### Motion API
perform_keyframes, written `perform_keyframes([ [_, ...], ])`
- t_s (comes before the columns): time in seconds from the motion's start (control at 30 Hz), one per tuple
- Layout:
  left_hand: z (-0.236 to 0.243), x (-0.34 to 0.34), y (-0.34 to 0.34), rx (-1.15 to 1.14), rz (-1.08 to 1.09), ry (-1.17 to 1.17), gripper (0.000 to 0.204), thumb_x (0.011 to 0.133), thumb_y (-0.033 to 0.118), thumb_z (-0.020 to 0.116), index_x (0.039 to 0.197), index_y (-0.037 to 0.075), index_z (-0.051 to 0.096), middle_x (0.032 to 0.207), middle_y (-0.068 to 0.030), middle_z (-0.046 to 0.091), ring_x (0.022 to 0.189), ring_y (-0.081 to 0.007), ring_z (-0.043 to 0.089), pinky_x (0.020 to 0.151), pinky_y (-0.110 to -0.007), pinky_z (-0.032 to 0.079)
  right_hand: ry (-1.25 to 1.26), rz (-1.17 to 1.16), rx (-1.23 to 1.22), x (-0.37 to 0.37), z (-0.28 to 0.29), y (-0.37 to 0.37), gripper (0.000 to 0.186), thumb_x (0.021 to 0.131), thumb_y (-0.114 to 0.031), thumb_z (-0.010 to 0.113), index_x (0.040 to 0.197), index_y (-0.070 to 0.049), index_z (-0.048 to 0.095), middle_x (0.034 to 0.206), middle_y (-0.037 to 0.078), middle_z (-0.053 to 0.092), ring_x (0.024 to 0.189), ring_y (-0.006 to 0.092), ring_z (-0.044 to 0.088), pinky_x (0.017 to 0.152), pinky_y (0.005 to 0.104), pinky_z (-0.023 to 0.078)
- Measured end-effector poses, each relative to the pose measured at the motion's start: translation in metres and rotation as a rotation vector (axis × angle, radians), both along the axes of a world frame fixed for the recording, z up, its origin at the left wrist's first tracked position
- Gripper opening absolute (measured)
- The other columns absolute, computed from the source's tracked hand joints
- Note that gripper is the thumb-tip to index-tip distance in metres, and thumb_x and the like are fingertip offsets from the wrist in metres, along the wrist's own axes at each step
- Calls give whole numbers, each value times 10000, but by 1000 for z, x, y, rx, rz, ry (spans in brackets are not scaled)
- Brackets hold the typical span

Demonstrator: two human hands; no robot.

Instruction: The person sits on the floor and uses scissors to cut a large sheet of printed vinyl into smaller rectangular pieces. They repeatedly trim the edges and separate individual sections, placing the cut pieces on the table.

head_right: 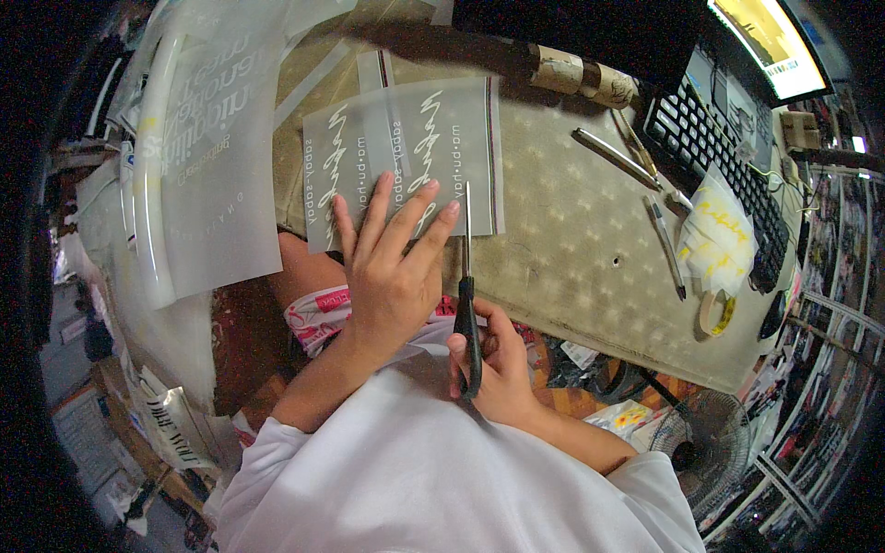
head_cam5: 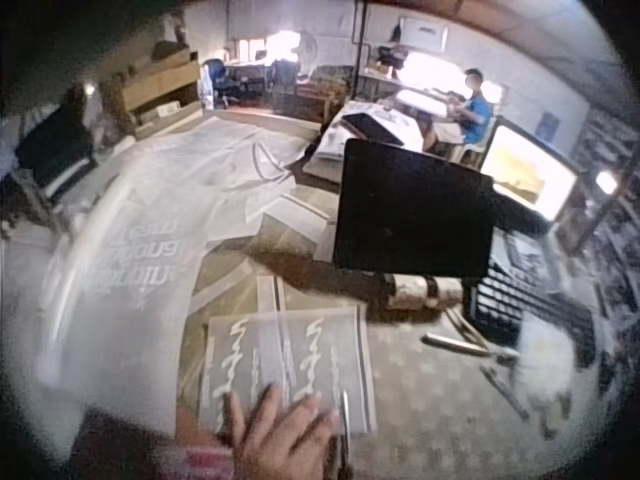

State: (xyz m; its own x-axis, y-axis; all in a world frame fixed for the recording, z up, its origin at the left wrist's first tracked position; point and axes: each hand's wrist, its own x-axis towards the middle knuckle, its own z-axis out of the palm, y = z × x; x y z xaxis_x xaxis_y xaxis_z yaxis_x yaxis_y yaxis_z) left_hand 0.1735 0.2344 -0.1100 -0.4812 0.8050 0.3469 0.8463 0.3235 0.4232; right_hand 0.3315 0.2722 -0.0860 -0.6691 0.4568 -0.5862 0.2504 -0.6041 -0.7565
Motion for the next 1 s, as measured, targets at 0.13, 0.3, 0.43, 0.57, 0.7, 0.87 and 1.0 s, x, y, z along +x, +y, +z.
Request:
perform_keyframes([
  [0.13, 0, -1, 0, 7, 0, 0, 342, 775, 111, 627, 1109, 173, 661, 1260, -53, 554, 1262, -361, 414, 1065, -627, 115, -22, 7, 25, 0, 1, 0, 460, 918, -190, 574, 1261, 9, 341, 649, 26, 487, 480, 103, 486, 400, 253, 444],
  [0.3, 3, 0, -4, 11, -16, -21, 337, 770, 104, 633, 1098, 174, 669, 1250, -47, 561, 1255, -363, 421, 1064, -624, 129, 11, -20, 32, -7, 4, 3, 437, 922, -188, 567, 1248, 12, 357, 666, 28, 489, 478, 104, 483, 400, 254, 446],
  [0.43, 8, 3, -10, 30, -21, -53, 334, 767, 95, 637, 1089, 175, 675, 1244, -49, 565, 1253, -367, 423, 1061, -623, 141, 17, -63, 4, -16, 6, 4, 434, 921, -192, 570, 1248, 9, 367, 676, 30, 488, 497, 102, 482, 403, 253, 448],
  [0.57, 8, 4, -12, 31, -29, -62, 332, 767, 92, 639, 1086, 174, 677, 1240, -53, 567, 1252, -371, 422, 1058, -625, 145, 4, -37, 36, -15, 6, 5, 441, 918, -192, 576, 1253, 7, 369, 673, 24, 486, 511, 97, 481, 404, 249, 448],
  [0.7, 7, 3, -14, 44, -35, -70, 326, 772, 95, 635, 1086, 174, 677, 1241, -57, 567, 1253, -375, 419, 1058, -627, 142, -9, -38, 51, -15, 6, 3, 447, 915, -189, 581, 1254, 9, 368, 670, 19, 489, 504, 90, 478, 399, 245, 445],
  [0.87, 8, 3, -16, 51, -45, -73, 323, 776, 112, 630, 1088, 177, 677, 1246, -59, 566, 1255, -380, 415, 1057, -630, 140, 11, -45, 112, -19, 6, 7, 416, 918, -199, 577, 1226, 13, 393, 655, 15, 491, 487, 84, 476, 386, 238, 437],
  [1.0, 9, 2, -19, 69, -58, -94, 343, 769, 121, 630, 1103, 186, 671, 1253, -57, 563, 1259, -384, 410, 1059, -630, 138, 24, -69, 143, -30, 4, 11, 389, 920, -208, 575, 1196, 14, 415, 647, 11, 495, 479, 83, 478, 377, 235, 435],
])
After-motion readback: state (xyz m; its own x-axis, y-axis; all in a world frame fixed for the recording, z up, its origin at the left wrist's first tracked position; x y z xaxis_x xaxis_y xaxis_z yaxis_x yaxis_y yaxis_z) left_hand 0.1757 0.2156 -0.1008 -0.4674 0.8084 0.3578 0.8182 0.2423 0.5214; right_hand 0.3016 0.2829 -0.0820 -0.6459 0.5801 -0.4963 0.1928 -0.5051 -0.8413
